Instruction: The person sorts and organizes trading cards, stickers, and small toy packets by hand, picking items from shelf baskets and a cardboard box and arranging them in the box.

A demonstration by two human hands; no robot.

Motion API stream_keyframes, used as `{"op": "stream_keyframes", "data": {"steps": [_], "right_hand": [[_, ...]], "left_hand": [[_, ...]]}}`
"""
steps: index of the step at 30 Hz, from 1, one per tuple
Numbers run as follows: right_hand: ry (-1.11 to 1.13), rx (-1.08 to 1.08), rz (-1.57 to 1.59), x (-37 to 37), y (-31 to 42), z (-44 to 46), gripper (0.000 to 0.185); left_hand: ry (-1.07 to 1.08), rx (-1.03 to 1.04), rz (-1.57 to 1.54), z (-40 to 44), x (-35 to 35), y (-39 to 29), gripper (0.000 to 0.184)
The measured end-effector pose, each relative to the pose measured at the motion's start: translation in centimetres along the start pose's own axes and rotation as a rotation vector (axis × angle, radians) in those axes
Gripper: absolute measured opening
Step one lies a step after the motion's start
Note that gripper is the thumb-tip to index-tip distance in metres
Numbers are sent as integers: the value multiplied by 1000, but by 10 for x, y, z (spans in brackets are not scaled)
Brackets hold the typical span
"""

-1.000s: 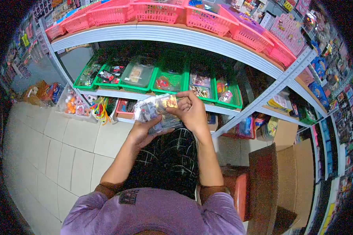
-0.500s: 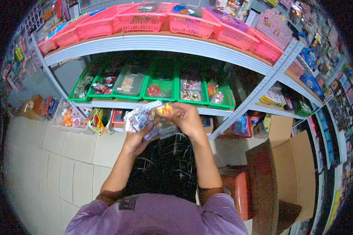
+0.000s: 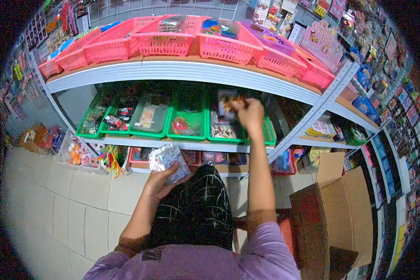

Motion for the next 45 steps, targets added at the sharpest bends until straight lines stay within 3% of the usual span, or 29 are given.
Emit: {"op": "stream_keyframes", "data": {"steps": [1,2,5,6,11,18,22,24,27,31,33,36,39,43,45], "right_hand": [[71,-7,-246,6,-17,19,29],[273,126,-330,20,-31,38,27],[-279,-666,-389,72,-64,87,37],[-198,-695,-363,81,-65,97,37],[288,-567,-301,122,-62,114,41],[559,-511,-417,129,-32,94,46],[523,-400,-477,119,-21,78,49],[404,-410,-441,112,-21,69,54],[211,-437,-155,103,-16,54,51],[287,-279,466,64,60,2,45],[462,-145,712,33,116,-35,39],[604,-282,686,25,138,-66,29],[680,-156,682,21,140,-80,21],[423,-52,969,12,131,-78,12],[408,-90,972,7,128,-75,12]], "left_hand": [[2,-3,-12,-1,0,-1,36],[5,-1,-21,-1,0,-3,36],[28,-21,-45,-4,2,-8,37],[28,-18,-47,-6,3,-9,37],[-4,7,-32,-11,-2,-13,39],[68,-15,-91,-13,-3,-10,40],[160,3,-143,-22,3,-18,45],[185,27,-169,-22,5,-19,46],[136,75,-151,-22,9,-16,45],[156,178,-128,-21,18,-14,45],[119,223,-117,-25,22,-14,46],[110,248,-42,-28,28,-15,44],[96,200,12,-28,26,-13,43],[74,214,-51,-33,32,-12,43],[-14,237,-37,-31,28,-10,42]]}}
Point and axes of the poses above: each hand's wrist, its own z-axis towards the middle knuckle, its own x-axis out of the palm, y = z × x, the point moved 4 cm from there along z, towards the middle knuckle, and after that the axes turned 14 degrees about -x, right-handed, at the moved point
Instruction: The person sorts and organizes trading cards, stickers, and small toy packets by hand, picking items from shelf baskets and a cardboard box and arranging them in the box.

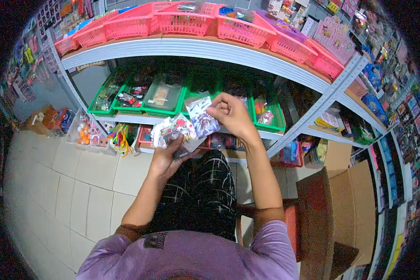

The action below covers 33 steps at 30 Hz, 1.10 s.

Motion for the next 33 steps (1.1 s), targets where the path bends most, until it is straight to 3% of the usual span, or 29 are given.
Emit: {"op": "stream_keyframes", "data": {"steps": [4,14,16,17,19,20,21,23,25,27,29,30,33], "right_hand": [[89,-3,-210,11,5,-8,14],[119,87,18,20,-24,-6,31],[-66,120,-122,-5,-34,8,34],[-92,-5,-164,-27,-48,21,31],[-180,-15,-355,-80,-75,48,27],[-311,68,-335,-102,-87,61,29],[-342,429,-738,-117,-78,72,34],[-200,-98,-1083,-191,-178,120,49],[-144,-300,-1235,-202,-193,138,51],[6,-337,-1330,-215,-231,151,53],[31,-314,-1098,-236,-291,177,53],[44,-301,-982,-229,-292,180,53],[-10,-341,-1133,-204,-267,170,56]], "left_hand": [[-101,8,69,4,-4,3,37],[-40,-94,-2,18,-23,14,45],[-83,-80,-17,18,-28,8,43],[-83,-64,-29,19,-32,6,42],[-119,-66,-46,17,-37,3,41],[-125,-66,-61,16,-35,0,41],[-130,-65,-75,14,-32,-3,40],[-138,-78,-96,15,-34,-4,40],[-143,-103,-108,17,-41,-2,38],[-133,-123,-118,14,-37,-6,37],[-130,-131,-122,14,-36,-8,37],[-130,-129,-122,13,-38,-9,36],[-134,-132,-129,13,-43,-9,36]]}}
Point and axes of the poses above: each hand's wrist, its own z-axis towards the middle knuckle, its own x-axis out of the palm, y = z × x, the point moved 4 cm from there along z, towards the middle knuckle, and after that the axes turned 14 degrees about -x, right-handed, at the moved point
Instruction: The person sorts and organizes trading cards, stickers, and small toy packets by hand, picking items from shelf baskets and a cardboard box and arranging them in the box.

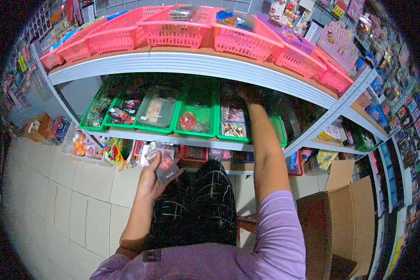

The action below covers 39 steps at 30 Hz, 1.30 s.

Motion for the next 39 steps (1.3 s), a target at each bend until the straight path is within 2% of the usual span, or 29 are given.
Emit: {"op": "stream_keyframes", "data": {"steps": [3,4,5,6,9,10,15,16,17,18,19,21,24,31,36,39], "right_hand": [[-34,-23,-155,-24,56,8,59],[87,-163,-367,-22,68,17,59],[133,-66,-326,-24,73,14,56],[178,30,-288,-53,115,18,54],[268,83,-300,-55,128,3,47],[339,171,-231,-59,129,-1,45],[294,317,-8,-86,162,-14,31],[253,323,36,-94,177,-18,29],[144,267,109,-111,209,-20,27],[-124,18,241,-126,244,-25,23],[-79,63,339,-134,270,-31,22],[-81,-161,233,-129,296,-43,26],[18,-140,323,-132,321,-52,27],[3,-130,203,-168,341,-54,29],[18,-118,274,-179,340,-57,30],[91,-105,226,-185,346,-54,30]], "left_hand": [[-1,11,-20,-1,-3,-3,36],[1,17,-30,-1,-3,-4,36],[13,25,-36,-2,-2,-5,36],[27,33,-42,-2,1,-7,36],[99,42,-7,4,0,-7,38],[130,36,-36,7,-1,-7,38],[316,39,-241,-5,3,-20,34],[248,52,-236,-7,4,-22,32],[233,66,-212,-7,5,-23,32],[215,76,-187,-8,3,-23,32],[196,85,-160,-10,3,-22,32],[214,76,-129,-19,13,-21,32],[228,80,-62,-32,24,-14,32],[255,38,40,-38,31,-9,36],[297,64,23,-41,38,-14,37],[317,51,31,-40,34,-16,39]]}}
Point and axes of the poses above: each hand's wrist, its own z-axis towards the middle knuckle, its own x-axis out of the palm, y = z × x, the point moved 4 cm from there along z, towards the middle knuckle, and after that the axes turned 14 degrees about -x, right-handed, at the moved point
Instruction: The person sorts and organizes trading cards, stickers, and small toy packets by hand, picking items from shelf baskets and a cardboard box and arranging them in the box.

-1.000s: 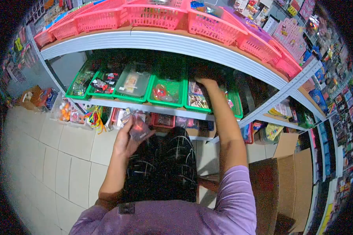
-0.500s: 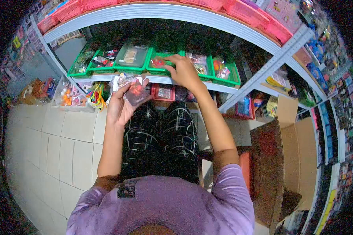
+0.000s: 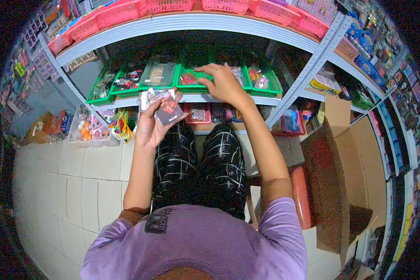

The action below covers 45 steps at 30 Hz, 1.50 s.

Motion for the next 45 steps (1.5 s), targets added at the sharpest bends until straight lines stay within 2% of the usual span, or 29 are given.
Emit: {"op": "stream_keyframes", "data": {"steps": [3,6,9,13,16,18,22,24,26,28,32,33,36,38,40,43,44,45], "right_hand": [[-16,-58,-22,-1,6,7,30],[23,-114,176,-5,17,26,28],[138,-47,452,8,23,51,32],[232,60,693,25,25,70,39],[200,192,869,40,15,63,40],[136,246,865,38,15,54,30],[7,391,848,34,5,22,25],[-40,490,803,29,-6,5,25],[-100,574,896,27,-16,-9,21],[-126,619,966,27,-23,-16,19],[-141,575,1102,29,-32,-24,28],[-60,585,999,32,-40,-25,34],[-229,565,925,8,-47,-34,33],[-296,539,760,-13,-53,-34,34],[-253,515,814,-27,-52,-26,31],[67,260,528,-27,-43,-15,29],[85,150,447,-14,-46,-16,27],[159,160,489,-9,-40,-15,27]], "left_hand": [[-5,19,21,4,-1,-5,35],[-38,-6,24,8,-12,-7,34],[-98,-56,103,11,-28,-13,44],[-113,34,80,8,-15,-29,40],[-141,6,61,27,-31,-28,40],[-171,-6,71,38,-38,-24,39],[-196,-114,60,49,-25,0,36],[-67,-172,31,56,-13,8,37],[-4,-206,9,60,-10,17,38],[-22,-158,70,60,-2,21,37],[-50,-125,63,62,3,27,35],[-74,-124,63,62,4,27,36],[-117,-118,2,59,1,27,35],[-177,-125,-17,60,-5,28,35],[-188,-125,45,56,2,28,31],[-189,-114,202,59,4,36,31],[-178,-103,267,62,2,40,32],[-165,-90,334,64,2,42,33]]}}
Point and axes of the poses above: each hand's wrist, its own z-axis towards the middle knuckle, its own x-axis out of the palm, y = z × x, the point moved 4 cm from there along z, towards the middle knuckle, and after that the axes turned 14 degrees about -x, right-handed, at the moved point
